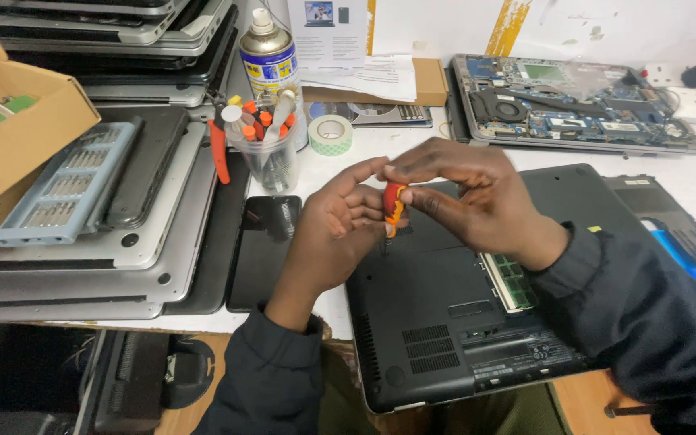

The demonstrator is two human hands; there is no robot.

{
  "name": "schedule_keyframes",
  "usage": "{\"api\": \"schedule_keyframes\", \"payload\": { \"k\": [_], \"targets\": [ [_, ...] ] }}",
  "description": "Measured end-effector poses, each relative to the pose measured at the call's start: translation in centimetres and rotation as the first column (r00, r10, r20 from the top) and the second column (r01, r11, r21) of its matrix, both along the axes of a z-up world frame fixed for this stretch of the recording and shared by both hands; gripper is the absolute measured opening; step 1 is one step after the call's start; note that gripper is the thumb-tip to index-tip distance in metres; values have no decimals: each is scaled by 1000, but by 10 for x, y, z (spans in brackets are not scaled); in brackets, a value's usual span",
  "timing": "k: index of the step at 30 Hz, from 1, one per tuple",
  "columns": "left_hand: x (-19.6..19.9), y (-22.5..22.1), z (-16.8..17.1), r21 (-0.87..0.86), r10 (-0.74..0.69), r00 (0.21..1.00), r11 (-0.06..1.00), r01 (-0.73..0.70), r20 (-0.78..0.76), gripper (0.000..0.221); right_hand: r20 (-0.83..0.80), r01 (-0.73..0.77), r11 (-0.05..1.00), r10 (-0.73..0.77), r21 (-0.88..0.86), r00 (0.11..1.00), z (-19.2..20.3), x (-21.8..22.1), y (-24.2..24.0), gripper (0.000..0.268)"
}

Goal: Installing a hard drive and reassembling the back covers of a laptop using a screwdriver.

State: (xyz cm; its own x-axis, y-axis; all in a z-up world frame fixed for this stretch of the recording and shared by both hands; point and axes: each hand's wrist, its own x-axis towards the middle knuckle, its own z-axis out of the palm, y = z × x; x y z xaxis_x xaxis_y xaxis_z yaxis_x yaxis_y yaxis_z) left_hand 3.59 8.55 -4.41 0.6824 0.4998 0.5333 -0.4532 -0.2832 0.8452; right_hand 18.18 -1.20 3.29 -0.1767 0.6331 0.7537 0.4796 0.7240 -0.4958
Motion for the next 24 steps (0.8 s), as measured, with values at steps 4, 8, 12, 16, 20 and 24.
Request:
{"api": "schedule_keyframes", "payload": {
  "k": [4, 8, 12, 16, 20, 24],
  "targets": [
    [3, 2, 3, 98, 5, 1000, 995, -6, 7, 77, 65, 85, 994, -89, 63, 994, -14, 16, 3, 16],
    [1, 2, -1, 59, 55, 998, 997, -54, -19, 66, 67, 26, 997, -32, 78, 997, 0, -1, 0, 8],
    [-2, 1, 0, -18, -22, 1000, 1000, 22, -7, 65, 3, 36, 999, -36, 12, 999, -6, 4, 0, 7],
    [6, 8, -5, 33, 126, 991, 992, -125, -50, 62, 25, 60, 998, -61, 24, 998, -5, 5, -1, 18],
    [-1, 3, 3, 302, 434, 873, 882, -362, -222, 57, -26, 3, 999, -4, -51, 1000, -7, -3, -2, 19],
    [3, 0, -2, 495, 541, 778, 796, -350, -320, 48, 1, 55, 998, -55, -25, 999, -9, -1, -2, 22]
  ]
}}
